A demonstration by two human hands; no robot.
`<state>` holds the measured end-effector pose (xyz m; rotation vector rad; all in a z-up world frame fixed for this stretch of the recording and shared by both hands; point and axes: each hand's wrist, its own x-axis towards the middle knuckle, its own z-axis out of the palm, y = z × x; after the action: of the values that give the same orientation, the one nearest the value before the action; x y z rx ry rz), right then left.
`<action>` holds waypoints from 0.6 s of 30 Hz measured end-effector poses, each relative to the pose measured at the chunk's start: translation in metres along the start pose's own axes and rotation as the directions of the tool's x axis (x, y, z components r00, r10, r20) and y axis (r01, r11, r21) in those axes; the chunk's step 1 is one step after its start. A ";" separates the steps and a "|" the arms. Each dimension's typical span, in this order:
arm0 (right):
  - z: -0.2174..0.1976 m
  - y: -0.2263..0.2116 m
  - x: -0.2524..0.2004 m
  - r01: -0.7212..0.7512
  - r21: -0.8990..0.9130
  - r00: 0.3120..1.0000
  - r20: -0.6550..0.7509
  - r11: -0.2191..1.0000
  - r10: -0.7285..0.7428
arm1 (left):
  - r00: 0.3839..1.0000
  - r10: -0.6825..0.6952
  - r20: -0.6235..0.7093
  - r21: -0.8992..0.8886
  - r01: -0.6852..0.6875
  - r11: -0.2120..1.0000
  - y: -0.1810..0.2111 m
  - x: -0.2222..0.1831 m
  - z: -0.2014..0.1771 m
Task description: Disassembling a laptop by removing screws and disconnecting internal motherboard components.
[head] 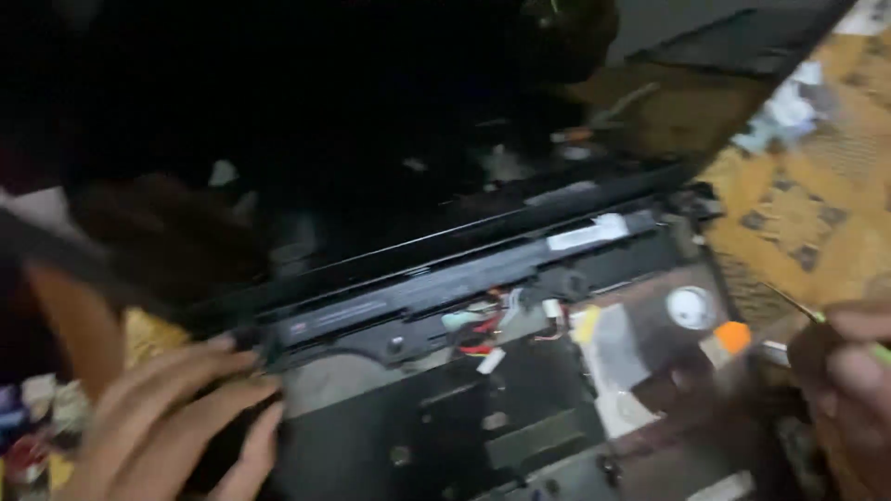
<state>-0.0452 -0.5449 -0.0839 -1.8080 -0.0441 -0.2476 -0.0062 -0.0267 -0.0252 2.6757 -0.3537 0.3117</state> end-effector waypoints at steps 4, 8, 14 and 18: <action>-0.003 -0.030 0.017 -0.169 -0.229 0.966 -0.233 0.959 0.115 | 0.999 0.044 0.028 0.028 -0.045 0.999 -0.042 -0.007 0.024; 0.063 -0.095 0.043 -0.339 -0.420 0.932 -0.269 0.842 0.241 | 0.972 0.059 0.229 0.141 -0.093 0.986 -0.057 -0.010 0.030; 0.087 -0.099 0.055 -0.475 -0.363 0.870 -0.330 0.802 0.367 | 0.997 0.051 0.063 0.089 -0.057 0.994 -0.020 -0.004 0.016; 0.081 -0.076 0.045 -0.399 -0.314 0.907 -0.272 0.861 0.321 | 0.998 0.055 0.023 0.038 -0.055 0.998 0.004 0.002 0.002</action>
<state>-0.0024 -0.4527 -0.0210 -2.1045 0.5242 -0.1835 -0.0050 -0.0310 -0.0249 2.7128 -0.4329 0.3095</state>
